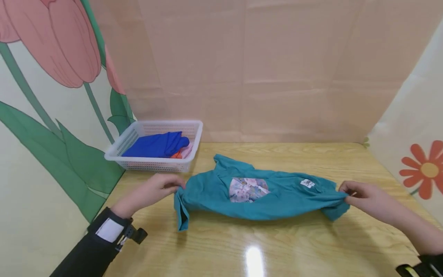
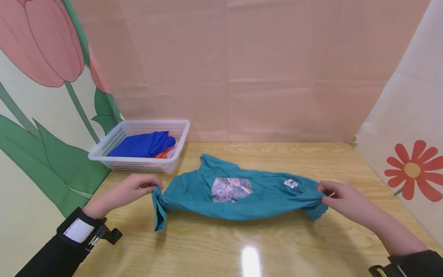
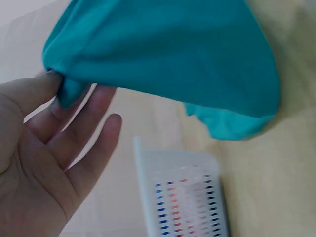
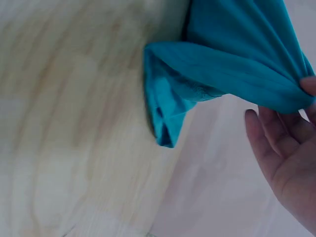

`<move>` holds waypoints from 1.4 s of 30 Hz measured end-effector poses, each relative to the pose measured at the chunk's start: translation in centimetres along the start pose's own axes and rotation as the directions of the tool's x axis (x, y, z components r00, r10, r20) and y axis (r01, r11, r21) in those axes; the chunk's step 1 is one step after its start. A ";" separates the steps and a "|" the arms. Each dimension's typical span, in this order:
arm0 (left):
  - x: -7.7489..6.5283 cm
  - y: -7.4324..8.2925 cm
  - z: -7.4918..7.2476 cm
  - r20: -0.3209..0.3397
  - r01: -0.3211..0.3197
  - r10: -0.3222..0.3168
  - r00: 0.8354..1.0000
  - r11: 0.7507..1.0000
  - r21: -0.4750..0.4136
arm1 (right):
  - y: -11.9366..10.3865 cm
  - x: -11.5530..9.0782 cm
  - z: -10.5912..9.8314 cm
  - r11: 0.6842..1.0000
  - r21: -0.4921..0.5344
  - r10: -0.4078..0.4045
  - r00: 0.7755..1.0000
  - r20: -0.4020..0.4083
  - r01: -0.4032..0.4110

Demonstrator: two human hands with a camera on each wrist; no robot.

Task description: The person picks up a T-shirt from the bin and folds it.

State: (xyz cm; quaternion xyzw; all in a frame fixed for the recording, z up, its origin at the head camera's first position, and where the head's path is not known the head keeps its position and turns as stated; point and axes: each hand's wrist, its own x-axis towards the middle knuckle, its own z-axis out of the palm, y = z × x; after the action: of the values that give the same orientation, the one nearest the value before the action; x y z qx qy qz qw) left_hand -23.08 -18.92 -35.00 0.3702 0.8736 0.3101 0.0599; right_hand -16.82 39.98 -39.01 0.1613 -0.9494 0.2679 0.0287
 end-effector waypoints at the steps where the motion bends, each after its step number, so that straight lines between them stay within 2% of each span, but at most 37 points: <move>1: -0.1 -0.1 0.4 0.031 0.010 -0.011 0.999 1.000 0.016 | 0.2 -0.2 0.3 1.000 -0.011 -0.012 1.000 0.016 0.012; 5: -0.1 -0.9 1.9 0.102 0.016 -0.032 0.994 0.989 0.147 | 0.8 -0.8 1.4 0.993 -0.068 -0.088 0.994 0.070 0.093; 8: 0.2 -1.7 2.8 0.086 0.026 -0.049 0.995 0.967 0.252 | 1.0 -0.7 2.1 0.986 -0.133 -0.088 0.991 0.096 0.100; 12: 0.7 -2.7 4.0 0.011 0.088 -0.097 0.995 0.943 0.321 | 1.3 -0.1 2.7 0.982 -0.184 -0.017 0.992 0.128 0.041; 15: 1.3 -3.5 4.7 -0.039 0.163 -0.159 0.986 0.929 0.333 | 1.7 0.3 3.1 0.981 -0.192 0.022 0.989 0.148 0.007; 18: 1.6 -4.4 5.5 -0.055 0.228 -0.224 0.973 0.909 0.348 | 2.2 0.6 3.6 0.982 -0.185 0.068 0.980 0.185 -0.034; 21: 1.6 -5.2 6.2 -0.057 0.250 -0.247 0.967 0.895 0.369 | 2.7 0.7 4.1 0.981 -0.182 0.104 0.970 0.219 -0.064; 24: 1.4 -5.7 6.7 -0.047 0.234 -0.234 0.971 0.895 0.379 | 3.1 0.6 4.5 0.978 -0.197 0.116 0.965 0.233 -0.069; 26: 1.4 -5.8 6.7 -0.016 0.205 -0.217 0.976 0.891 0.405 | 3.1 0.6 4.5 0.979 -0.194 0.112 0.964 0.240 -0.066; 31: 1.6 -5.0 5.3 0.077 0.128 -0.179 0.981 0.887 0.443 | 2.4 0.9 3.2 0.985 -0.171 0.046 0.964 0.260 -0.001; 33: 2.1 -4.3 4.5 0.085 0.124 -0.176 0.981 0.896 0.427 | 2.0 1.4 2.2 0.983 -0.180 0.012 0.967 0.254 0.035; 38: 4.5 -2.8 3.5 0.067 0.099 -0.136 0.988 0.914 0.394 | 0.7 3.5 0.4 0.972 -0.224 -0.029 0.980 0.196 0.073; 42: 7.3 -1.4 3.4 0.087 0.078 -0.126 0.988 0.904 0.421 | 0.3 5.9 -0.2 0.974 -0.222 -0.015 0.987 0.161 0.051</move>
State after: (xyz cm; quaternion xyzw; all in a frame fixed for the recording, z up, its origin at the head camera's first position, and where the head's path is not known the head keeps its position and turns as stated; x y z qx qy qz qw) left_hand -28.05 -12.96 -37.56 0.3449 0.9331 0.0918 0.0446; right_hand -22.52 38.61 -38.19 0.1933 -0.9702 0.1443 -0.0242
